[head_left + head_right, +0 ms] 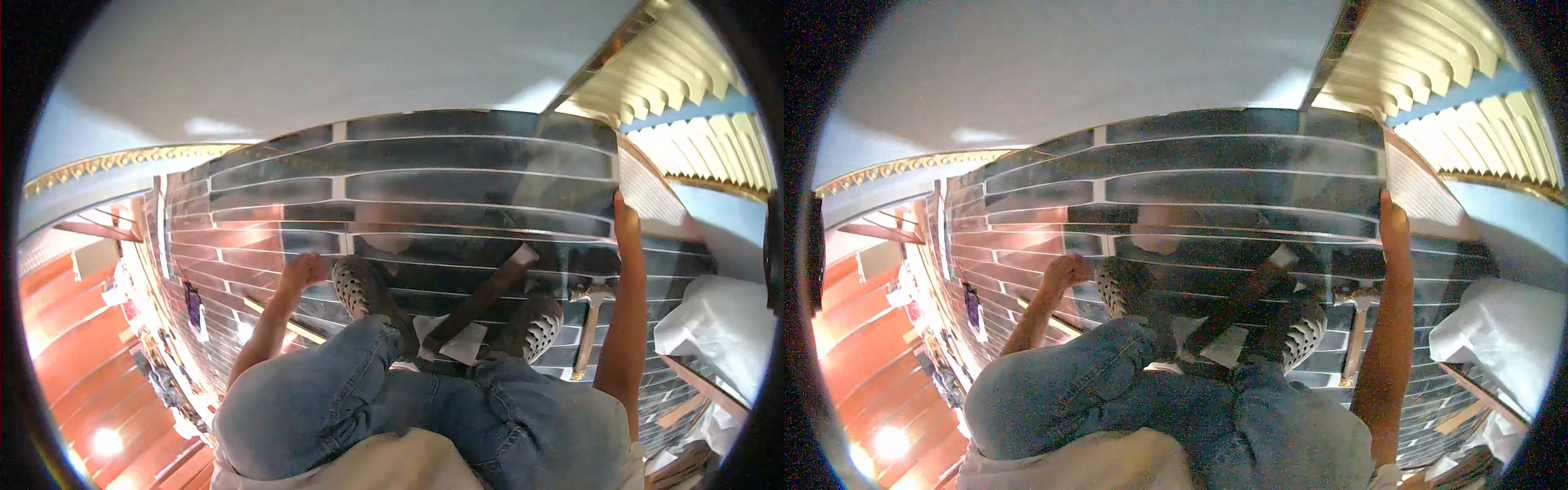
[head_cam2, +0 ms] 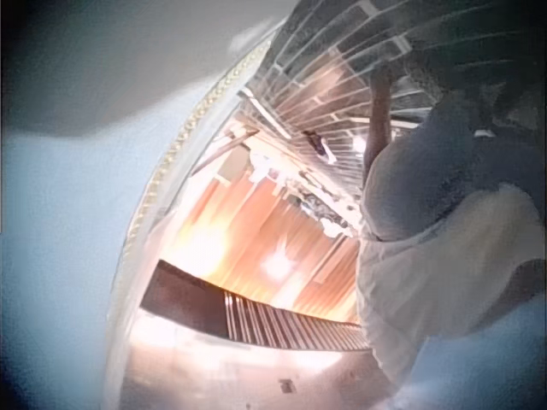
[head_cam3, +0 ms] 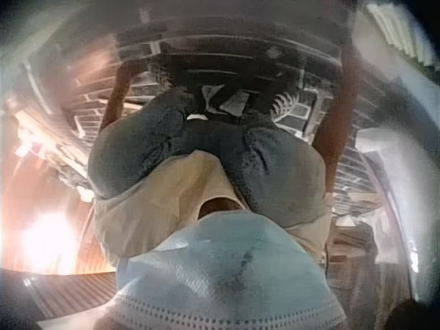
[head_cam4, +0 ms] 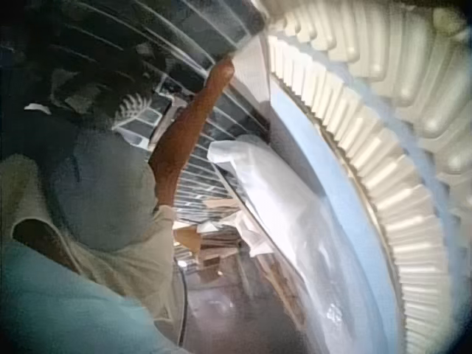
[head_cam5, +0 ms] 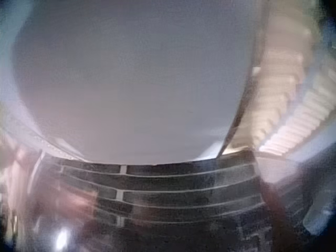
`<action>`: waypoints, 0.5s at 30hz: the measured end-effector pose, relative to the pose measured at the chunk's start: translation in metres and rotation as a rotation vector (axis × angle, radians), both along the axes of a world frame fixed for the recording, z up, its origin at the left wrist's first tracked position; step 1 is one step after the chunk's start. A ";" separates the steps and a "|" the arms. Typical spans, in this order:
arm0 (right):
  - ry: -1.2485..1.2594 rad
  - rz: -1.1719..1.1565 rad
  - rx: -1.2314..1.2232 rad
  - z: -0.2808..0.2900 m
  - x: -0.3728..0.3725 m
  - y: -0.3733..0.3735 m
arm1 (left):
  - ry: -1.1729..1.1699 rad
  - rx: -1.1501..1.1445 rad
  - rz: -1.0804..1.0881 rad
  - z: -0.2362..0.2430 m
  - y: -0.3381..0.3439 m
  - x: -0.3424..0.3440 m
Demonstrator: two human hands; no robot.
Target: The person uses a hammer to secure a dark flexible strip onto a floor surface marked with conductive lines, then lifts and holds a separate long strip.
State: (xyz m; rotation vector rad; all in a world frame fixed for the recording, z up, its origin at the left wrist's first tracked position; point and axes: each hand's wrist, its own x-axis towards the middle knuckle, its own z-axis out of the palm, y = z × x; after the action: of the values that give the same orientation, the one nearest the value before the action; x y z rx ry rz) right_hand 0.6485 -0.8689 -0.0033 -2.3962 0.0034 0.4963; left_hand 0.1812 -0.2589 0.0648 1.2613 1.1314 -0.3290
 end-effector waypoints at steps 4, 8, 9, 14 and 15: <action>0.191 -0.107 -0.146 0.024 -0.023 0.004 | -0.234 -0.451 0.620 -0.027 -0.002 0.028; 0.074 -0.082 -0.225 0.084 -0.049 0.010 | -0.602 -0.447 0.760 -0.027 -0.017 0.074; 0.245 -0.187 -0.193 0.089 -0.052 -0.003 | -0.491 -0.453 0.786 -0.028 -0.024 0.086; -0.142 -0.121 -0.079 0.094 -0.090 0.015 | -0.562 -0.441 0.695 -0.057 0.021 0.035; -0.162 -0.068 -0.102 0.095 -0.092 0.018 | -0.538 -0.451 0.663 -0.045 0.037 0.024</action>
State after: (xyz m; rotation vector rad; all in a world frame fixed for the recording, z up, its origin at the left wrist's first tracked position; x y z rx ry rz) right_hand 0.5567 -0.8506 0.0914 -2.5206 0.0393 0.2754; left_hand 0.2050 -0.2222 0.0201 0.4797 0.8751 0.2394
